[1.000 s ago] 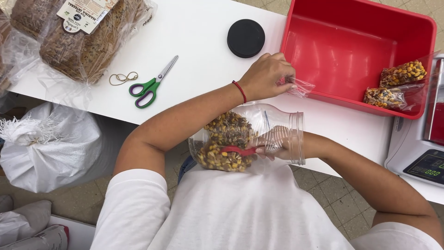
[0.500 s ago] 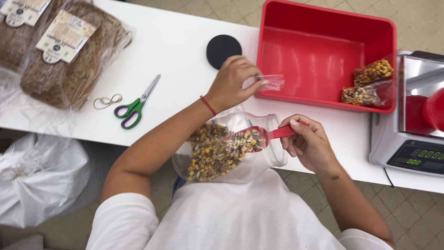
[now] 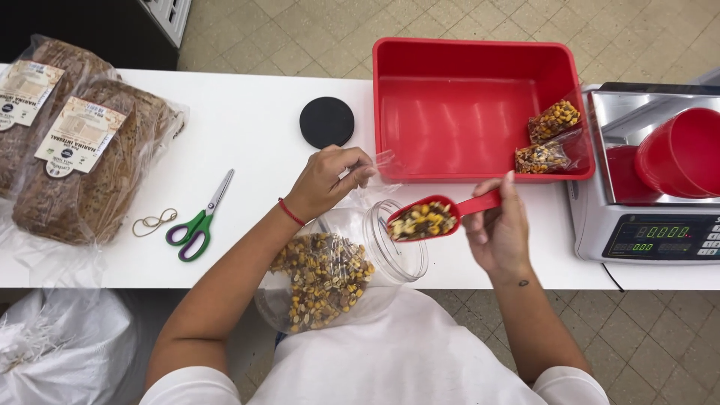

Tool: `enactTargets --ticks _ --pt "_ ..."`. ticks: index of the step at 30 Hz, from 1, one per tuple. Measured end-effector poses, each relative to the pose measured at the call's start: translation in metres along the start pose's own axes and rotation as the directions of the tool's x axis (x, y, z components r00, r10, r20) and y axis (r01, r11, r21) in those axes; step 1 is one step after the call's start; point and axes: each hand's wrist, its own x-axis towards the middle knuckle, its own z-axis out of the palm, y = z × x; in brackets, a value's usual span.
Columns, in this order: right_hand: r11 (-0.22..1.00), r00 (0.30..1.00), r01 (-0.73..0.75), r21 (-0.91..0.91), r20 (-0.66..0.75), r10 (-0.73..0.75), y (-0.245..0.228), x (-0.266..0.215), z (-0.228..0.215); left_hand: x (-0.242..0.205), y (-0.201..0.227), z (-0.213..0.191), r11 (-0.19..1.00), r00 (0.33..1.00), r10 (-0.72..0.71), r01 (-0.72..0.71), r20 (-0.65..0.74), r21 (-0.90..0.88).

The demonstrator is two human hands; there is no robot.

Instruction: Scooping mixed nuts from a large container into smaller bags and weighing them on a digital scale.

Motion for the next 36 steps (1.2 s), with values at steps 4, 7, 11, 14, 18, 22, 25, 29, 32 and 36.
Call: enactTargets --ticks 4,7,11,14,18,22,25,29,32,36 --pt "0.994 0.994 0.107 0.015 -0.029 -0.106 -0.018 0.022 -0.01 0.003 0.001 0.0 0.998 1.0 -0.013 0.015 0.027 -0.053" --pt "0.98 0.98 0.199 0.014 -0.019 -0.199 -0.028 0.034 -0.003 0.003 0.001 0.002 0.997 0.999 -0.025 0.028 0.037 -0.071" --pt "0.968 0.969 0.248 -0.039 0.0 -0.249 -0.024 0.048 0.009 0.004 -0.001 0.003 0.996 0.999 -0.036 0.039 0.036 -0.078" --pt "0.965 0.969 0.248 -0.083 0.022 -0.247 -0.015 0.056 0.018 0.005 0.004 0.001 0.995 0.998 -0.051 0.053 0.028 -0.079" --pt "0.953 0.966 0.253 -0.164 0.093 -0.24 -0.009 0.065 0.042 0.007 0.015 -0.005 0.994 0.998 -0.059 0.06 0.016 -0.091" --pt "0.941 0.961 0.249 -0.23 0.181 -0.21 -0.009 0.074 0.062 0.005 0.019 -0.008 0.999 0.999 -0.038 0.038 -0.033 0.005" --pt "0.91 0.938 0.275 -0.309 0.292 -0.185 -0.017 0.076 0.088 0.005 0.023 -0.011 0.985 0.992 -0.049 0.067 -0.113 0.156" --pt "0.645 0.743 0.579 -0.499 0.648 -0.165 -0.041 0.062 0.131 0.005 0.024 -0.01 0.978 0.933 0.027 0.05 -0.36 0.203" --pt "0.43 0.644 0.71 -0.557 0.761 -0.078 -0.058 0.048 0.164 0.005 0.026 -0.014 0.968 0.875 0.077 0.05 -0.477 0.247" --pt "0.476 0.554 0.73 -0.491 0.833 0.01 -0.06 0.054 0.19 0.001 0.02 -0.016 0.95 0.829 0.095 0.09 -0.551 0.298"
